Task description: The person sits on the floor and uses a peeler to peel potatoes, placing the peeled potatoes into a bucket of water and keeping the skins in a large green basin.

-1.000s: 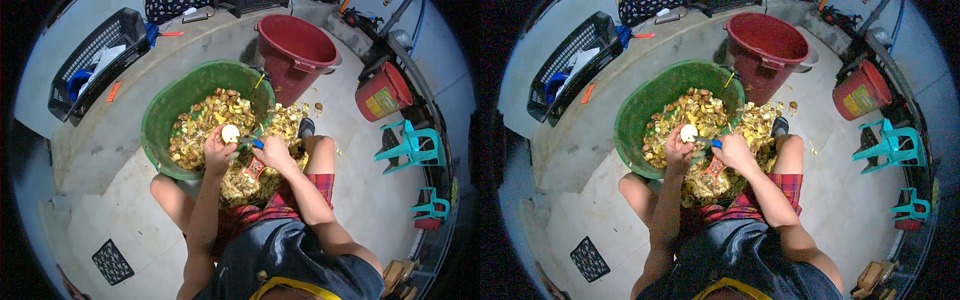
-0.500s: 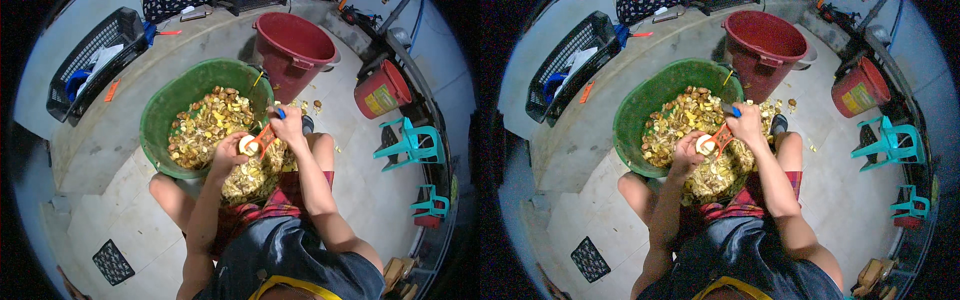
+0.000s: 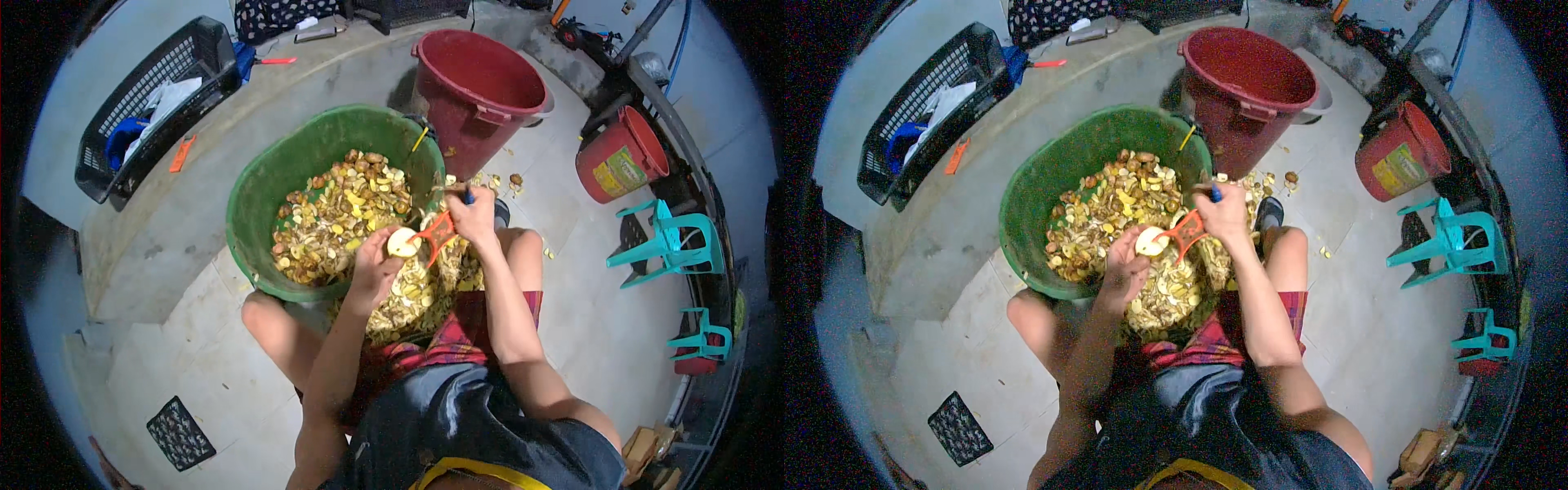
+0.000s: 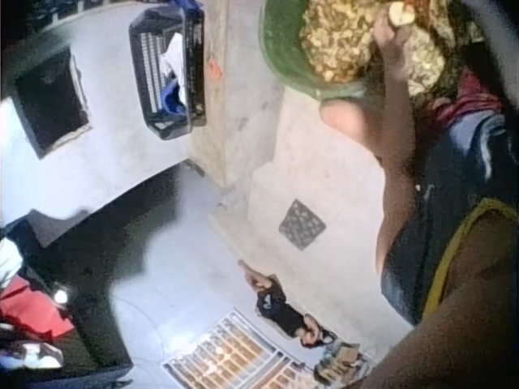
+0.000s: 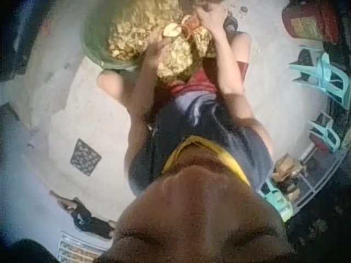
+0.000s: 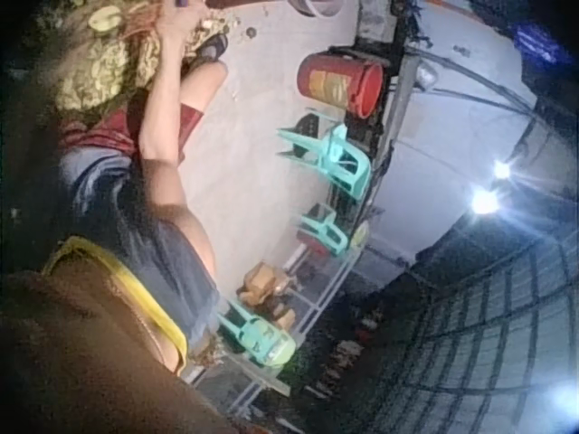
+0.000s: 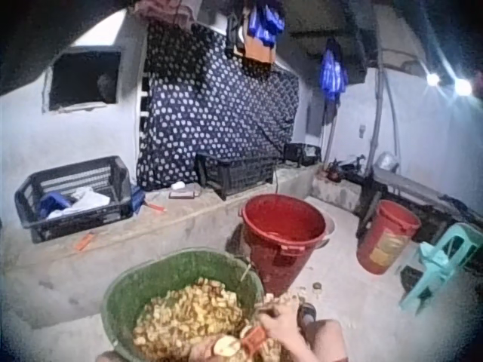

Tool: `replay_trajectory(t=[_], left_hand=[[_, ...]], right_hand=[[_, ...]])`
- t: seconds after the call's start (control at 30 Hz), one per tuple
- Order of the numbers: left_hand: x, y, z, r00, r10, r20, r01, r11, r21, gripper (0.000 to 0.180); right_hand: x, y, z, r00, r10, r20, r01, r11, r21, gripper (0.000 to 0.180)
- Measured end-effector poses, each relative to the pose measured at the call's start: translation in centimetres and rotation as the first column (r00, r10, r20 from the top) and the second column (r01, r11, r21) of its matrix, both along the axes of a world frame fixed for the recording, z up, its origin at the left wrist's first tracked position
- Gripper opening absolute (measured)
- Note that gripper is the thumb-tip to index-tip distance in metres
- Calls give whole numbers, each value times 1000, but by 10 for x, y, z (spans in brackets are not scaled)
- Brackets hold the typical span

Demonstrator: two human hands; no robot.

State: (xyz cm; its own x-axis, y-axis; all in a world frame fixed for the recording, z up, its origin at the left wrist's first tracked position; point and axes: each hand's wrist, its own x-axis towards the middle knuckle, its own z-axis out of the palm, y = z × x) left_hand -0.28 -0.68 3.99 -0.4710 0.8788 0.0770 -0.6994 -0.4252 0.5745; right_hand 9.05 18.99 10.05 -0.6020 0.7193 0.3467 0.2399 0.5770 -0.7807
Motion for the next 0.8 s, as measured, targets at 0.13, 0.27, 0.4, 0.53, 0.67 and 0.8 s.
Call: replay_trajectory(t=[0.13,0.27,0.4,0.53,0.67,0.8], left_hand=[[10,1,4,999,-20,-35,20,1000,5,51],[3,6,-19,998,-8,67,5,999,46,55],[10,2,-15,998,61,7,-61,998,28,70],[13,-2,-12,969,-66,238,38,992,122,74],[20,6,-19,978,42,206,-66,991,113,69],[16,-2,-6,989,40,140,-51,995,83,68]], right_hand=[[2,18,-13,997,-58,45,56,997,58,21],[-1,-3,1,986,-74,-152,65,996,-64,19],[-2,0,1,999,-36,-20,37,999,34,17],[3,26,-25,975,-203,-90,188,971,-146,16],[1,-19,-4,986,-58,-157,80,988,135,10],[3,25,-23,962,-266,-67,263,963,-50,14]])
